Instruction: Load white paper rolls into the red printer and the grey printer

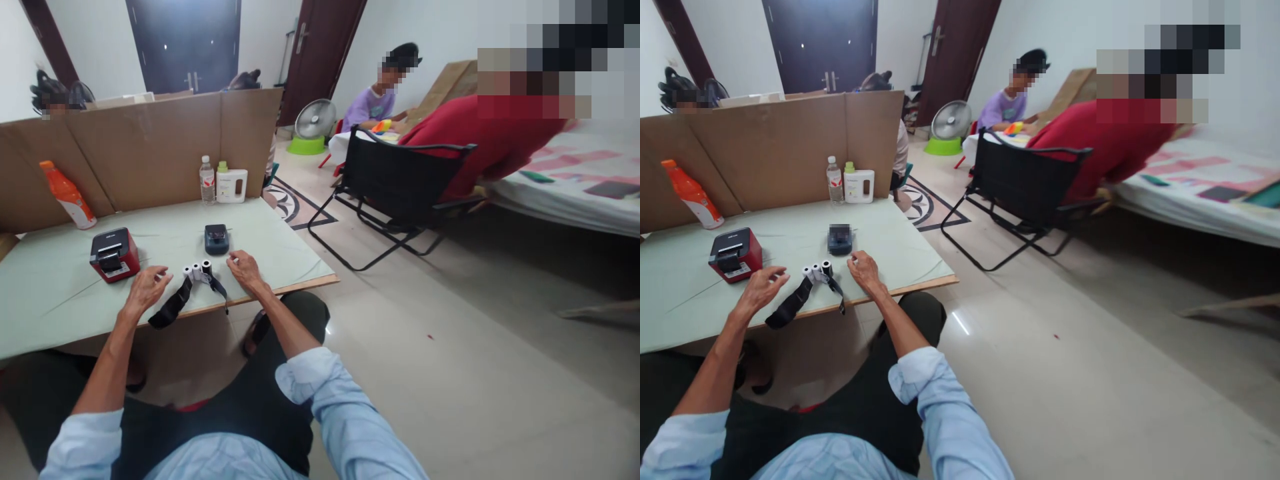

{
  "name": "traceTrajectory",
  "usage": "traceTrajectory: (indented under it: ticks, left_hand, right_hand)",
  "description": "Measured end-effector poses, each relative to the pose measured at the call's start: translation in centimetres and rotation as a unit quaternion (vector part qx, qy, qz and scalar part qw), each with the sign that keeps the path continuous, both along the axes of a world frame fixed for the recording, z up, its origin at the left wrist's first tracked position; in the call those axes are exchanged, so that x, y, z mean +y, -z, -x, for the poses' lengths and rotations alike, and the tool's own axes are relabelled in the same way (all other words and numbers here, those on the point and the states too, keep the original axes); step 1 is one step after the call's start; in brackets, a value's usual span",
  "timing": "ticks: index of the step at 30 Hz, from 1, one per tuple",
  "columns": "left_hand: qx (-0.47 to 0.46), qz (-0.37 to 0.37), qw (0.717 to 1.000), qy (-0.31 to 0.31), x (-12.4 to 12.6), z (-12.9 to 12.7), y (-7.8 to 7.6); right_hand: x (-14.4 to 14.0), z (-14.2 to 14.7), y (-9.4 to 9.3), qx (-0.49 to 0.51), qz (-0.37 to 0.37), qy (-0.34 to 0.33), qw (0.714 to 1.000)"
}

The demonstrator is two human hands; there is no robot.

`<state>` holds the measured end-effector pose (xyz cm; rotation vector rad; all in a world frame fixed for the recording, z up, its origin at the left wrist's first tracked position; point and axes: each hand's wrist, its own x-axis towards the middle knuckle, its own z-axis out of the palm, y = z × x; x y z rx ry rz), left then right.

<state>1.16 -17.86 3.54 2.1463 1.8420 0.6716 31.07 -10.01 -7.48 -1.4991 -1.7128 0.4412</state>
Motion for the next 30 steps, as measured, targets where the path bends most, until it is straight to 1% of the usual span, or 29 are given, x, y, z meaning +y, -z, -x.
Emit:
traceTrajectory:
  ticks: [3, 5, 7, 9, 13, 15, 18, 23, 27, 30]
  left_hand:
    - [-0.006, 0.014, 0.999, 0.050, 5.2, -1.4, -0.6]
    - [-0.013, 0.044, 0.995, 0.084, 8.4, -2.9, -0.4]
    - [-0.032, 0.080, 0.989, 0.117, 11.1, -4.7, 0.4]
    - [-0.046, 0.104, 0.984, 0.136, 13.3, -6.3, 1.4]
    - [-0.089, 0.133, 0.971, 0.177, 16.0, -8.5, 3.3]
    - [-0.106, 0.136, 0.967, 0.189, 16.8, -9.1, 4.0]
    - [-0.117, 0.123, 0.967, 0.191, 17.3, -9.4, 4.7]
    - [-0.127, 0.102, 0.970, 0.183, 16.8, -9.0, 4.9]
    - [-0.109, 0.078, 0.980, 0.148, 15.8, -7.0, 4.2]
    - [-0.089, 0.058, 0.987, 0.123, 14.7, -4.4, 3.3]
  right_hand:
    - [2.4, -0.3, -0.2, -0.014, 0.014, 0.013, 1.000]
    - [3.9, -0.3, -0.2, -0.023, 0.023, 0.014, 0.999]
    - [5.2, -0.2, -0.1, -0.032, 0.031, 0.007, 0.999]
    - [6.1, -0.1, -0.1, -0.040, 0.038, -0.004, 0.998]
    - [7.1, -0.3, 0.0, -0.039, 0.033, -0.034, 0.998]
    - [7.2, -0.4, 0.2, -0.025, 0.027, -0.040, 0.999]
    - [7.2, -0.5, 0.4, 0.000, 0.020, -0.041, 0.999]
    - [7.2, 0.5, 0.0, 0.025, 0.017, -0.054, 0.998]
    - [7.1, 2.7, -1.3, 0.018, 0.035, -0.071, 0.997]
    - [7.0, 4.8, -2.5, 0.019, 0.053, -0.114, 0.992]
